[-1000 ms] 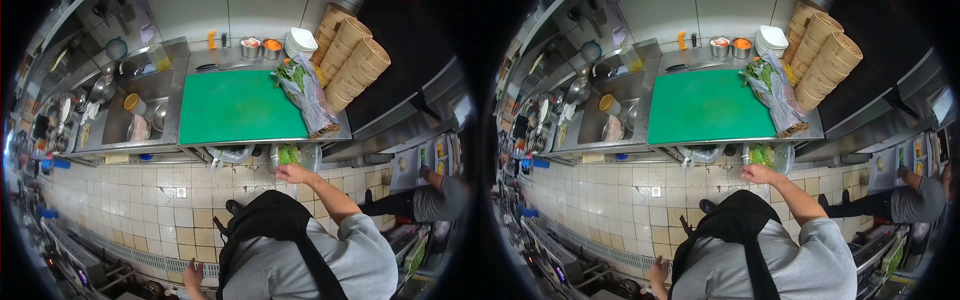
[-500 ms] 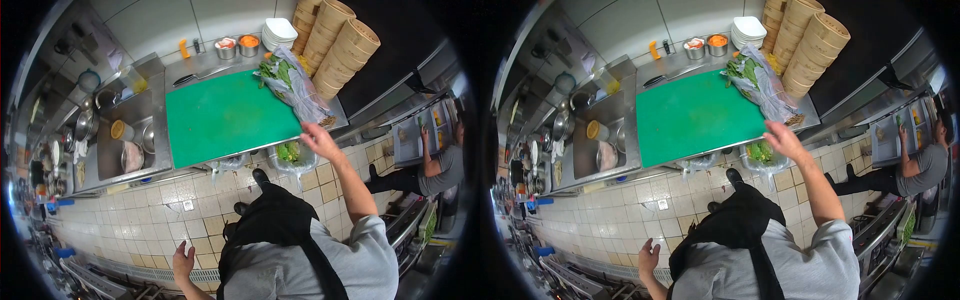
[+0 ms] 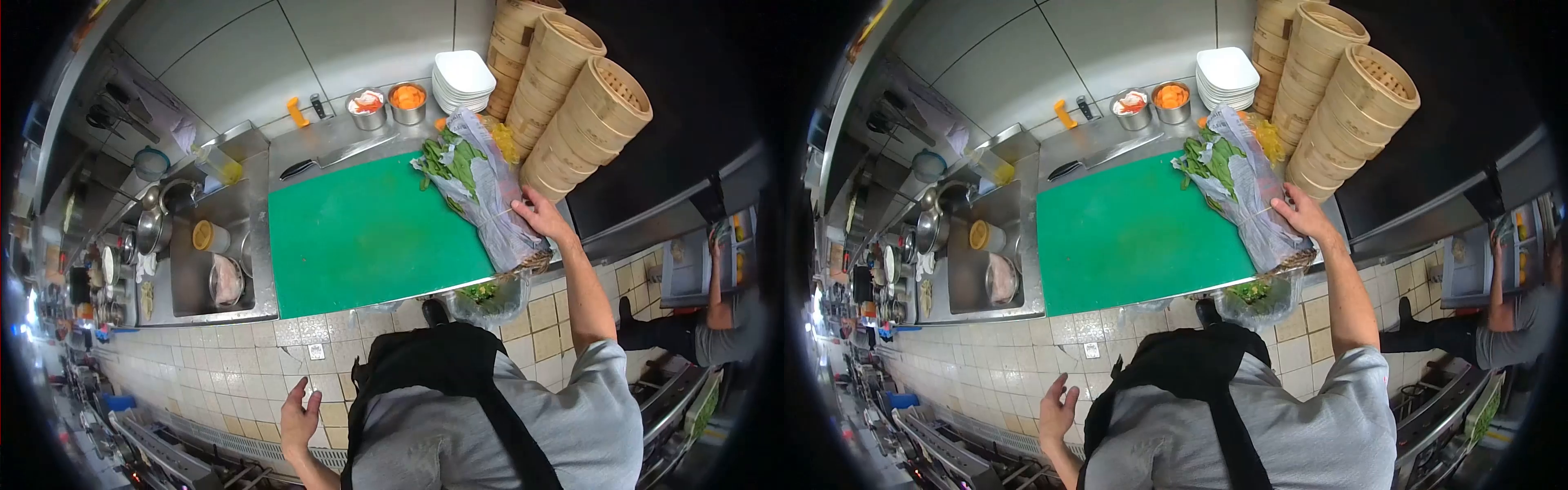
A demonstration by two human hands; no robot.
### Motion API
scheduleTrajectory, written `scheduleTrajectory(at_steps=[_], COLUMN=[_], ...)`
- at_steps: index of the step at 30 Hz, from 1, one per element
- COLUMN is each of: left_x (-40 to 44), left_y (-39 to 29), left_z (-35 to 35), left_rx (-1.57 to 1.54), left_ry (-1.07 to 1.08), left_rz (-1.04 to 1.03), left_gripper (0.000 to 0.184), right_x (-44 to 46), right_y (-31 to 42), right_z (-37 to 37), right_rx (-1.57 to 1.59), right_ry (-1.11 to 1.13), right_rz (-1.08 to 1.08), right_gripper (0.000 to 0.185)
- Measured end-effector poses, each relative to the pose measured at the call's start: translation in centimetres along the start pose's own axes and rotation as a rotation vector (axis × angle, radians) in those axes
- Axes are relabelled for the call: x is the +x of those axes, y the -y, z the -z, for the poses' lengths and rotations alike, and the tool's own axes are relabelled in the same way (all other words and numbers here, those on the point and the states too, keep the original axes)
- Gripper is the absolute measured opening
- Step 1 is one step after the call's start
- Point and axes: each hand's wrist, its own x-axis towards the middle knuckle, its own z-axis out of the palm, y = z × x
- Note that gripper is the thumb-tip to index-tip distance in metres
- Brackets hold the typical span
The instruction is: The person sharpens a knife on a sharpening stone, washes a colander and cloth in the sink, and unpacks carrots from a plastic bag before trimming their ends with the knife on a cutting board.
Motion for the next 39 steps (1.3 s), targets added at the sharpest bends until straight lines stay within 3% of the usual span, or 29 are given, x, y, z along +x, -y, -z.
scheduleTrajectory(at_steps=[4, 6, 10, 13, 17, 20, 24, 25, 27, 28, 30, 35, 39], left_x=[4.3, 7.1, 13.3, 17.6, 20.1, 20.8, 20.7, 20.8, 21.4, 21.7, 21.3, 21.0, 19.9], left_y=[-4.1, -6.8, -10.7, -13.8, -19.2, -21.9, -25.0, -25.8, -26.7, -27.4, -28.2, -28.3, -29.3], left_z=[-0.5, -0.8, -4.8, -9.6, -14.0, -15.8, -17.9, -18.6, -21.2, -21.8, -21.9, -24.5, -24.0], left_rx=[-0.048, 0.006, -0.204, -0.521, -0.602, -0.549, -0.548, -0.545, -0.479, -0.445, -0.449, -0.470, -0.477], left_ry=[0.098, 0.143, 0.202, 0.423, 0.580, 0.726, 0.799, 0.812, 0.787, 0.780, 0.762, 0.703, 0.718], left_rz=[-0.097, -0.179, -0.378, -0.346, -0.267, -0.282, -0.252, -0.247, -0.295, -0.339, -0.357, -0.335, -0.297], left_gripper=[0.048, 0.047, 0.051, 0.059, 0.063, 0.064, 0.066, 0.066, 0.066, 0.069, 0.072, 0.071, 0.071], right_x=[0.9, 0.5, -2.3, -3.2, -3.0, -2.2, -2.7, -2.5, -1.9, -1.8, -1.6, -2.1, -1.5], right_y=[-1.0, -0.9, 3.5, 3.7, 3.2, -0.5, -0.2, -0.8, -1.5, -1.1, -2.9, -2.7, -2.5], right_z=[-0.7, -0.9, -0.7, -0.1, -2.5, -4.8, -4.7, -4.5, -4.4, -4.6, -4.8, -3.8, -3.4], right_rx=[0.194, 0.274, 0.176, 0.786, 0.497, 0.502, 0.624, 0.530, 0.390, 0.535, 0.477, 0.490, 0.510], right_ry=[0.103, 0.086, -0.002, 0.046, -0.190, -0.210, -0.241, -0.180, -0.154, -0.152, -0.143, -0.092, -0.028], right_rz=[-0.121, -0.071, 0.023, -0.107, -0.104, -0.083, -0.177, -0.104, -0.113, -0.146, -0.156, -0.239, -0.237], right_gripper=[0.080, 0.080, 0.071, 0.052, 0.049, 0.048, 0.047, 0.047, 0.048, 0.049, 0.055, 0.073, 0.075])
